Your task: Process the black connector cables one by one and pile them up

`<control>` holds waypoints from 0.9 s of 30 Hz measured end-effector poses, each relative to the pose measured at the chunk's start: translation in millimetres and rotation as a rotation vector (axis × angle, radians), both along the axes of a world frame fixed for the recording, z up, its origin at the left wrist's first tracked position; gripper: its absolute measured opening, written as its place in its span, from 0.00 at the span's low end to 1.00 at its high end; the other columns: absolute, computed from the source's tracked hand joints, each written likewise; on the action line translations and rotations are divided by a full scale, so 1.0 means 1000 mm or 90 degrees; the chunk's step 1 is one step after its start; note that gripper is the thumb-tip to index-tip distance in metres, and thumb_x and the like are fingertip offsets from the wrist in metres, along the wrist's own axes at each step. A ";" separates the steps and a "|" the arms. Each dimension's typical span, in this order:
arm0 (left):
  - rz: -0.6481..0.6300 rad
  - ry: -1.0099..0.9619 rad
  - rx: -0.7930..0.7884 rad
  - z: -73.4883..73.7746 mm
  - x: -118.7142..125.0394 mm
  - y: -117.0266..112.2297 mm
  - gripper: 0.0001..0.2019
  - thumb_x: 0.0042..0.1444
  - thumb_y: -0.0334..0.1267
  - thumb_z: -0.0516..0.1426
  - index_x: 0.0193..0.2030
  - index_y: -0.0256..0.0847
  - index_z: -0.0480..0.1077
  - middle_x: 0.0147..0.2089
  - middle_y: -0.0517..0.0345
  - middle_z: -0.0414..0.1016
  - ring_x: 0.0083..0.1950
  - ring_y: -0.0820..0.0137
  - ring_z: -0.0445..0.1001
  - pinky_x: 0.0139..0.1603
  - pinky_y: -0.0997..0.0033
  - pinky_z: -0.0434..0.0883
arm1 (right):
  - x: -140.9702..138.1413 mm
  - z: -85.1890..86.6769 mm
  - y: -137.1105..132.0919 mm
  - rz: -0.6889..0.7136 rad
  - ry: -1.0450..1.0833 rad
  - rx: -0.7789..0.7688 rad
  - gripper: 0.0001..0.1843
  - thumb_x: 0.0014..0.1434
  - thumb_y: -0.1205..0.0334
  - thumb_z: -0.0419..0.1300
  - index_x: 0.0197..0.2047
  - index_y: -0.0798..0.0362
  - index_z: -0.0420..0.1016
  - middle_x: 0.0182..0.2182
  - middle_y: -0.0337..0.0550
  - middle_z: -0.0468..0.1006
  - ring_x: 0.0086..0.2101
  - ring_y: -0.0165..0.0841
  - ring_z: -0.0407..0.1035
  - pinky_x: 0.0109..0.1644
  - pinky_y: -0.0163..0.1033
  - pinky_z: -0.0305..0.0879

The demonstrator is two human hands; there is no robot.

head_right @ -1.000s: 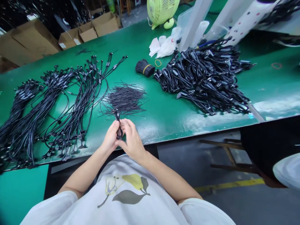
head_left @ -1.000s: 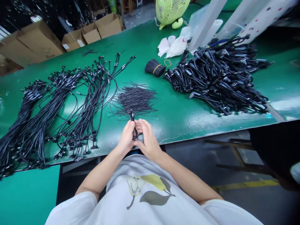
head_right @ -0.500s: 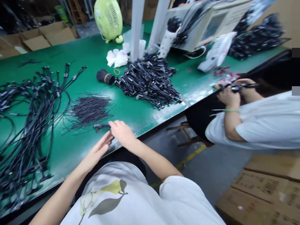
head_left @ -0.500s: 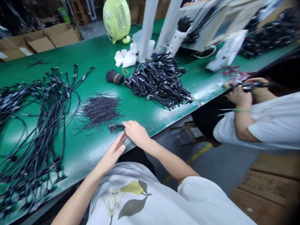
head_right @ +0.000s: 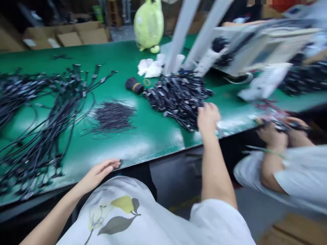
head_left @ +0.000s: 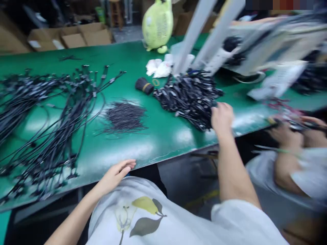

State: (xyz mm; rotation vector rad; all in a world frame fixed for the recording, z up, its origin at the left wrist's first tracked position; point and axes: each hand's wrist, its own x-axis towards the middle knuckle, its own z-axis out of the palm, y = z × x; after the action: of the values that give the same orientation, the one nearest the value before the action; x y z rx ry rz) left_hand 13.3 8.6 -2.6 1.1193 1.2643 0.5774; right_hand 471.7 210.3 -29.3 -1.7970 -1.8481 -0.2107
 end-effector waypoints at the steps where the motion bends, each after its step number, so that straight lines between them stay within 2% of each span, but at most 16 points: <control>1: 0.018 0.014 0.019 0.005 -0.008 -0.002 0.16 0.60 0.45 0.57 0.52 0.45 0.75 0.51 0.51 0.79 0.53 0.61 0.76 0.58 0.60 0.69 | -0.008 -0.001 -0.008 -0.005 0.032 0.037 0.30 0.69 0.52 0.40 0.60 0.67 0.68 0.52 0.74 0.69 0.56 0.48 0.61 0.56 0.57 0.57; 3: 0.068 0.060 0.086 0.015 -0.032 -0.003 0.15 0.61 0.43 0.55 0.52 0.45 0.75 0.49 0.51 0.80 0.51 0.62 0.77 0.57 0.63 0.69 | -0.031 -0.001 -0.022 0.024 0.113 0.147 0.23 0.66 0.50 0.48 0.61 0.44 0.69 0.52 0.60 0.72 0.57 0.51 0.62 0.55 0.59 0.59; 5: 0.132 0.156 0.187 0.028 -0.067 0.001 0.14 0.61 0.42 0.55 0.51 0.45 0.76 0.48 0.52 0.80 0.50 0.63 0.77 0.57 0.64 0.68 | -0.062 0.002 -0.032 0.120 0.152 0.132 0.20 0.64 0.51 0.51 0.58 0.27 0.69 0.50 0.54 0.75 0.54 0.52 0.65 0.53 0.62 0.59; 6: 0.166 0.232 0.243 0.034 -0.089 0.003 0.14 0.61 0.42 0.55 0.51 0.45 0.76 0.49 0.52 0.79 0.51 0.63 0.76 0.58 0.64 0.67 | -0.080 0.006 -0.036 0.162 0.171 0.121 0.19 0.64 0.51 0.51 0.56 0.22 0.69 0.48 0.52 0.76 0.53 0.53 0.67 0.51 0.63 0.60; 8: 0.237 0.443 0.343 0.046 -0.138 0.009 0.15 0.62 0.41 0.54 0.53 0.45 0.74 0.53 0.52 0.77 0.55 0.61 0.73 0.61 0.63 0.64 | -0.120 0.014 -0.043 0.261 0.192 0.036 0.20 0.64 0.52 0.51 0.54 0.14 0.66 0.45 0.49 0.77 0.51 0.53 0.68 0.51 0.64 0.61; 10: 0.309 0.667 0.385 0.053 -0.188 0.015 0.17 0.64 0.39 0.50 0.56 0.41 0.71 0.58 0.48 0.73 0.60 0.59 0.68 0.63 0.59 0.61 | -0.159 0.022 -0.045 0.357 0.202 -0.057 0.22 0.65 0.53 0.50 0.54 0.09 0.63 0.43 0.45 0.76 0.50 0.52 0.69 0.52 0.63 0.62; 11: 0.336 0.760 0.369 0.055 -0.211 0.016 0.18 0.64 0.38 0.49 0.58 0.39 0.69 0.59 0.45 0.71 0.60 0.58 0.68 0.62 0.58 0.61 | -0.177 0.024 -0.045 0.397 0.208 -0.082 0.22 0.65 0.53 0.50 0.53 0.09 0.63 0.42 0.44 0.76 0.48 0.51 0.70 0.52 0.62 0.63; 13: 0.322 0.873 0.282 0.055 -0.247 0.017 0.18 0.62 0.38 0.51 0.56 0.35 0.69 0.56 0.40 0.72 0.57 0.55 0.69 0.59 0.57 0.63 | -0.209 0.025 -0.040 0.464 0.211 -0.111 0.19 0.64 0.54 0.51 0.50 0.12 0.67 0.42 0.42 0.76 0.45 0.49 0.72 0.51 0.60 0.66; 15: 0.279 0.878 0.216 0.054 -0.268 0.015 0.15 0.63 0.39 0.50 0.50 0.36 0.72 0.49 0.42 0.76 0.50 0.56 0.72 0.53 0.60 0.66 | -0.240 0.024 -0.034 0.526 0.199 -0.126 0.15 0.64 0.54 0.52 0.48 0.23 0.73 0.42 0.42 0.77 0.44 0.47 0.73 0.51 0.58 0.68; 17: 0.272 0.850 0.243 0.055 -0.276 0.010 0.15 0.65 0.41 0.48 0.45 0.38 0.74 0.44 0.46 0.78 0.45 0.59 0.74 0.48 0.64 0.67 | -0.273 0.025 -0.029 0.592 0.174 -0.141 0.12 0.65 0.55 0.51 0.45 0.36 0.76 0.42 0.43 0.78 0.43 0.43 0.74 0.50 0.54 0.69; 20: 0.303 0.886 0.362 0.061 -0.285 0.006 0.17 0.66 0.44 0.46 0.48 0.40 0.73 0.46 0.48 0.77 0.48 0.60 0.72 0.50 0.63 0.66 | -0.336 0.030 -0.026 0.699 0.100 -0.191 0.14 0.66 0.58 0.50 0.44 0.48 0.76 0.43 0.46 0.78 0.44 0.39 0.73 0.50 0.48 0.70; 22: 0.289 0.926 0.373 0.063 -0.294 0.007 0.18 0.66 0.43 0.46 0.49 0.40 0.73 0.47 0.46 0.75 0.49 0.57 0.70 0.51 0.60 0.65 | -0.388 0.034 -0.025 0.755 0.030 -0.225 0.15 0.66 0.62 0.49 0.45 0.52 0.76 0.45 0.48 0.77 0.45 0.39 0.72 0.51 0.45 0.68; 24: 0.257 0.936 0.323 0.062 -0.303 0.008 0.17 0.66 0.40 0.46 0.50 0.39 0.73 0.47 0.44 0.75 0.49 0.55 0.69 0.51 0.57 0.64 | -0.443 0.034 -0.024 0.778 -0.014 -0.242 0.15 0.65 0.67 0.49 0.47 0.52 0.76 0.48 0.48 0.76 0.46 0.38 0.71 0.50 0.44 0.67; 27: 0.266 0.890 0.296 0.053 -0.303 0.003 0.16 0.65 0.37 0.48 0.53 0.36 0.71 0.52 0.42 0.72 0.52 0.53 0.66 0.54 0.54 0.62 | -0.519 0.028 -0.022 0.803 -0.082 -0.212 0.20 0.63 0.74 0.48 0.52 0.53 0.74 0.54 0.49 0.72 0.47 0.38 0.69 0.49 0.42 0.65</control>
State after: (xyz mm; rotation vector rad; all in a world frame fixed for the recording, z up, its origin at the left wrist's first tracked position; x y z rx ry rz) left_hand -289.7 11.8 50.0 1.7453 2.7018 0.3479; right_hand -47.5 188.0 -1.2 -0.4822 -2.8222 0.4831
